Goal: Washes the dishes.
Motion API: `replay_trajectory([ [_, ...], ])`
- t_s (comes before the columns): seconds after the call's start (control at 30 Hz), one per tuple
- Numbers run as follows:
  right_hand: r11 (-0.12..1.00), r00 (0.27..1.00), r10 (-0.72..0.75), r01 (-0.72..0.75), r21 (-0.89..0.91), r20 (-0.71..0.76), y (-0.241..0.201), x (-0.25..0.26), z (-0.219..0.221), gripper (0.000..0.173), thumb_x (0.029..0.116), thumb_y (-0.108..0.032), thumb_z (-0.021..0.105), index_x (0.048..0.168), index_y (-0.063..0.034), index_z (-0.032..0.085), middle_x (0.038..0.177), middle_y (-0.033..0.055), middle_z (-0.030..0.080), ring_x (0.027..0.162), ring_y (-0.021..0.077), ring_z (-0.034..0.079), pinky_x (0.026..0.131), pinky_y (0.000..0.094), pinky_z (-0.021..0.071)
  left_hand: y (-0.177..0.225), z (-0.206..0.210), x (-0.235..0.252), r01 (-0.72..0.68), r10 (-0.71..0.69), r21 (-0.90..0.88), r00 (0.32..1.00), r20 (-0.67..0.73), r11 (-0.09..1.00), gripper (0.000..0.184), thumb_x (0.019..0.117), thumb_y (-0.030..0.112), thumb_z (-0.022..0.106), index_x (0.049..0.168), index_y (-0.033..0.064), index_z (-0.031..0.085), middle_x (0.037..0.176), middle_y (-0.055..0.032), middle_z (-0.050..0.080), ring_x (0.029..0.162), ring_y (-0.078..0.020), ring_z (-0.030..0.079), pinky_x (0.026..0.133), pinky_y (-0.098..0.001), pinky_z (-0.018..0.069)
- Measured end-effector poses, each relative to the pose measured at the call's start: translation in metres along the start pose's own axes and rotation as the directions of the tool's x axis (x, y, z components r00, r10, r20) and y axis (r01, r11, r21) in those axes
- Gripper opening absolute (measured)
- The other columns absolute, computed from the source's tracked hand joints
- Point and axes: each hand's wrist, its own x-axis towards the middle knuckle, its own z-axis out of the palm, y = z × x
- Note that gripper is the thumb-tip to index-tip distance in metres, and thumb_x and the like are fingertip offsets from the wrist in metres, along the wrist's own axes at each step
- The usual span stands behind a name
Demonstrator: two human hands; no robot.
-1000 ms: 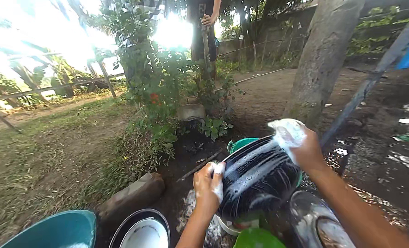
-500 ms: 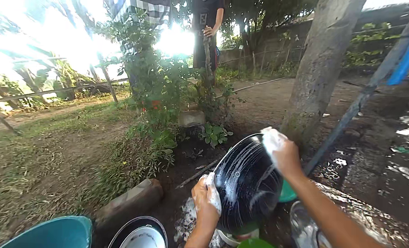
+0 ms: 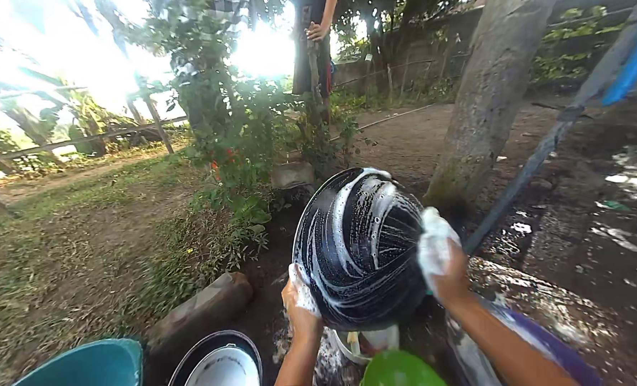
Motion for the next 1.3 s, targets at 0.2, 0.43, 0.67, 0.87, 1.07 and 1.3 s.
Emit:
replay_trajectory([
  [0.2,0.908,0.709,-0.314,0.418,-0.018,0.631,-0.093,0.058,0.044,0.036,0.0972,-0.036,0.061,0.128,-0.0208,0.072,0.135,0.0032,0.069,0.137,0.0282,0.056,0.117,0.0609,0.0357,-0.021,0.007,-0.008,0.04,-0.047,0.093,0.996,0.078,0.995,0.048,0.1123,0.026,0.033,0.094,-0.002,0.068,0.076,-0.0025,0.065,0.075,-0.002,0.063,0.074,-0.0236,0.0546],
  [0.43,0.935,0.909,0.196,-0.286,0.21,0.367,0.054,0.082,0.005,0.042,0.1082,-0.019,0.041,0.143,-0.0023,0.058,0.148,0.0125,0.057,0.139,0.0182,0.051,0.118,0.0377,0.0394,-0.032,-0.008,0.016,0.236,-0.248,-0.419,0.968,0.028,0.877,0.05,0.1131,0.039,0.022,0.134,0.0046,0.052,0.116,-0.0066,0.066,0.105,-0.0107,0.065,0.089,-0.0343,0.0571],
  [0.67,0.983,0.99,0.105,-0.117,0.142,0.088,-0.03,-0.095,0.063,0.067,0.0872,-0.021,0.07,0.135,0.0205,0.048,0.134,0.0356,0.058,0.13,0.0368,0.058,0.112,0.0433,0.0445,-0.049,0.007,0.013,0.403,-0.483,-0.592,0.875,0.026,0.698,0.062,0.1078,0.058,0.012,0.142,0.0179,0.044,0.129,-0.0061,0.06,0.117,-0.0207,0.06,0.093,-0.0491,0.0533],
  [0.87,0.8,0.828,0.534,-0.56,0.214,0.171,-0.012,0.048,-0.005,0.06,0.1052,-0.016,0.056,0.154,0.0066,0.031,0.147,0.0265,0.051,0.134,0.0271,0.055,0.112,0.0398,0.0453,-0.067,0.003,0.007,0.389,-0.398,-0.508,0.912,0.097,0.768,0.058,0.1091,0.055,0.014,0.136,0.0176,0.048,0.115,-0.0018,0.066,0.105,-0.0141,0.066,0.085,-0.0407,0.0582],
  [1.07,0.826,0.639,0.393,-0.561,0.052,0.661,-0.001,0.149,-0.059,0.034,0.1059,-0.017,0.055,0.138,-0.0072,0.058,0.117,0.0051,0.067,0.096,0.0058,0.061,0.084,0.0255,0.0512,-0.083,0.008,0.004,0.333,-0.331,0.002,0.936,0.124,0.943,0.041,0.1132,0.025,0.028,0.132,-0.0025,0.052,0.11,-0.0114,0.063,0.096,-0.0114,0.063,0.083,-0.0314,0.0549],
  [1.3,0.988,0.85,0.107,-0.032,-0.151,0.515,0.011,0.198,-0.051,0.022,0.0906,-0.016,0.075,0.108,-0.0032,0.074,0.103,0.0145,0.073,0.097,0.0255,0.069,0.09,0.0509,0.054,-0.077,0.018,-0.014,0.263,-0.305,0.16,0.879,0.366,0.951,0.05,0.1096,0.019,0.034,0.154,-0.0031,0.03,0.142,-0.0268,0.05,0.118,-0.0269,0.061,0.098,-0.0374,0.0507],
])
